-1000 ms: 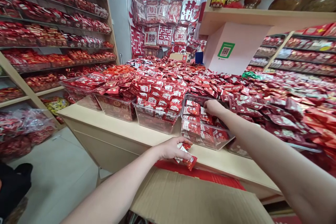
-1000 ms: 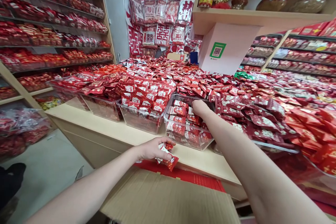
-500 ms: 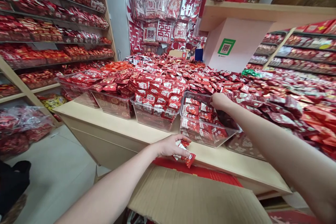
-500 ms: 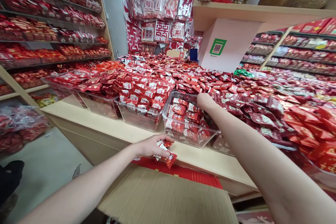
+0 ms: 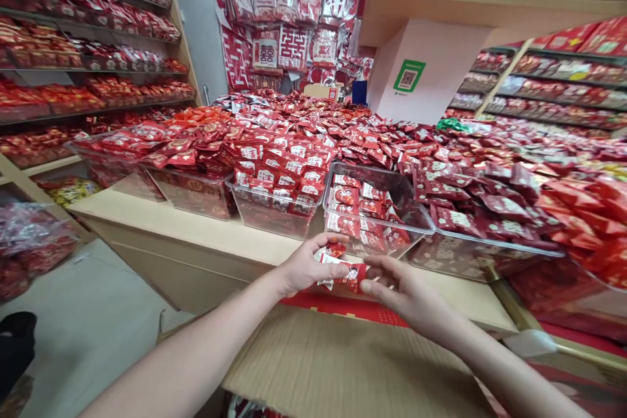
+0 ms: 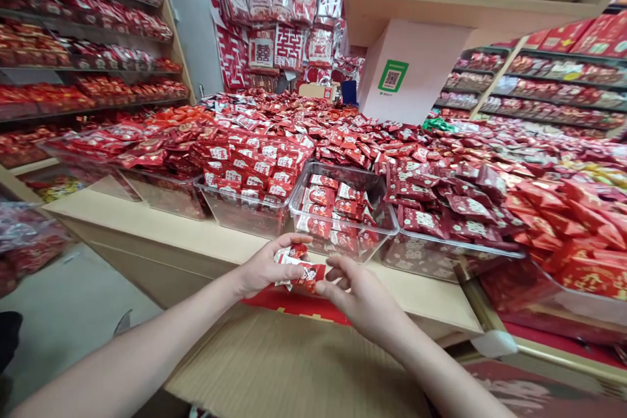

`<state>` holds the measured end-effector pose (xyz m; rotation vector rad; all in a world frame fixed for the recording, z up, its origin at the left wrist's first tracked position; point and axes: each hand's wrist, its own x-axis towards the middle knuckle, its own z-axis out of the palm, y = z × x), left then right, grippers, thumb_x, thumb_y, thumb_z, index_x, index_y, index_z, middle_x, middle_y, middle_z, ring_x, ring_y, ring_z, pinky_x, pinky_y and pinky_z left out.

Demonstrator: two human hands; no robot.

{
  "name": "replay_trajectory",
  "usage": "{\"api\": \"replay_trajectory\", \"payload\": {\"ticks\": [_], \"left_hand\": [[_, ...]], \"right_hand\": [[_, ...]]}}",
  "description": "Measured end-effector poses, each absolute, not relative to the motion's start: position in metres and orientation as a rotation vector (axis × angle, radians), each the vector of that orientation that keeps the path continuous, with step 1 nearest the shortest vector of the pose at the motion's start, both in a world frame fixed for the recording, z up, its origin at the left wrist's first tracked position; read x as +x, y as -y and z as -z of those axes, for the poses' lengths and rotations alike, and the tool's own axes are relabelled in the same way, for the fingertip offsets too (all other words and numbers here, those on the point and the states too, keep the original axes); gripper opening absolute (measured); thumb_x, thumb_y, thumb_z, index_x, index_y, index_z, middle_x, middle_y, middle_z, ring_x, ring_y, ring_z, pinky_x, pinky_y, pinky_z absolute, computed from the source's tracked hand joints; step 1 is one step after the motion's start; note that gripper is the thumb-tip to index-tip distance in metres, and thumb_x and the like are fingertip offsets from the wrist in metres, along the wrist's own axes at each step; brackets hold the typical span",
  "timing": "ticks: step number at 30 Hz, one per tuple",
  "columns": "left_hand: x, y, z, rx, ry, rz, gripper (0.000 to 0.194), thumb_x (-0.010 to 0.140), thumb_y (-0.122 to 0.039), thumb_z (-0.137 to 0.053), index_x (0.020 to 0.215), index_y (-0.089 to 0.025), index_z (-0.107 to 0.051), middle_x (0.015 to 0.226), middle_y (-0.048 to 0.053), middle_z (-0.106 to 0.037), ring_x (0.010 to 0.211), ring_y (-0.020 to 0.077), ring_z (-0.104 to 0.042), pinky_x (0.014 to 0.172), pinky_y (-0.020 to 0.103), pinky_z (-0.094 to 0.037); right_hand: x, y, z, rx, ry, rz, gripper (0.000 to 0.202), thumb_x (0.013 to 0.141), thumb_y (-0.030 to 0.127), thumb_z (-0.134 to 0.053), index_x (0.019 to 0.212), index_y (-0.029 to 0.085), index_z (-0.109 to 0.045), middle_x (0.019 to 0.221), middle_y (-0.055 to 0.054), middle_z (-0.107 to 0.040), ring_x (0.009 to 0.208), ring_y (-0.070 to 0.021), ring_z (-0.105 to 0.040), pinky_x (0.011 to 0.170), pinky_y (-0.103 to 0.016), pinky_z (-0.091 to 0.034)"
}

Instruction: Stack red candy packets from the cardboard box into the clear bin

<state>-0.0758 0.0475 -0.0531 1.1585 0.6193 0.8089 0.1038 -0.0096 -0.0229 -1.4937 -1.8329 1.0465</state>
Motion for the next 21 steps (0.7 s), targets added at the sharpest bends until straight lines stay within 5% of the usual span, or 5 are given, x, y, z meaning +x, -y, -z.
{"api": "replay_trajectory", "payload": {"ticks": [5,15,21], "left_hand": [[-0.071,-0.046,0.050,1.102,-0.670,-0.884,0.050,0.058,-0.024,-0.070,0.102,-0.018,-0.049,0.079,-0.001,-0.056,0.064,0.0080,-0.053,0.060,0.020,-0.042],[-0.071,-0.044,0.054,1.189,-0.710,-0.831,0.050,0.056,-0.024,-0.071,0.101,-0.018,-0.049,0.069,-0.004,-0.053,0.059,0.0061,-0.049,0.057,0.018,-0.039],[-0.074,-0.052,0.060,1.231,-0.786,-0.839,0.046,0.062,-0.035,-0.066,0.101,-0.017,-0.049,0.068,-0.003,-0.052,0.057,0.0063,-0.049,0.054,0.018,-0.040]], "right_hand": [[0.097,-0.011,0.039,-1.219,1.470,-1.423,0.032,0.067,0.045,-0.056,0.061,0.016,-0.044,0.054,0.004,-0.049,0.049,-0.0074,-0.045,0.050,-0.022,-0.039],[0.094,-0.013,0.051,-1.075,1.495,-1.509,0.027,0.069,0.041,-0.057,0.067,0.016,-0.047,0.057,0.004,-0.050,0.049,-0.0063,-0.042,0.048,-0.020,-0.034],[0.100,-0.008,0.040,-1.295,1.766,-1.106,0.024,0.073,0.038,-0.052,0.064,0.015,-0.055,0.054,0.002,-0.052,0.050,-0.0088,-0.044,0.048,-0.021,-0.034]]}}
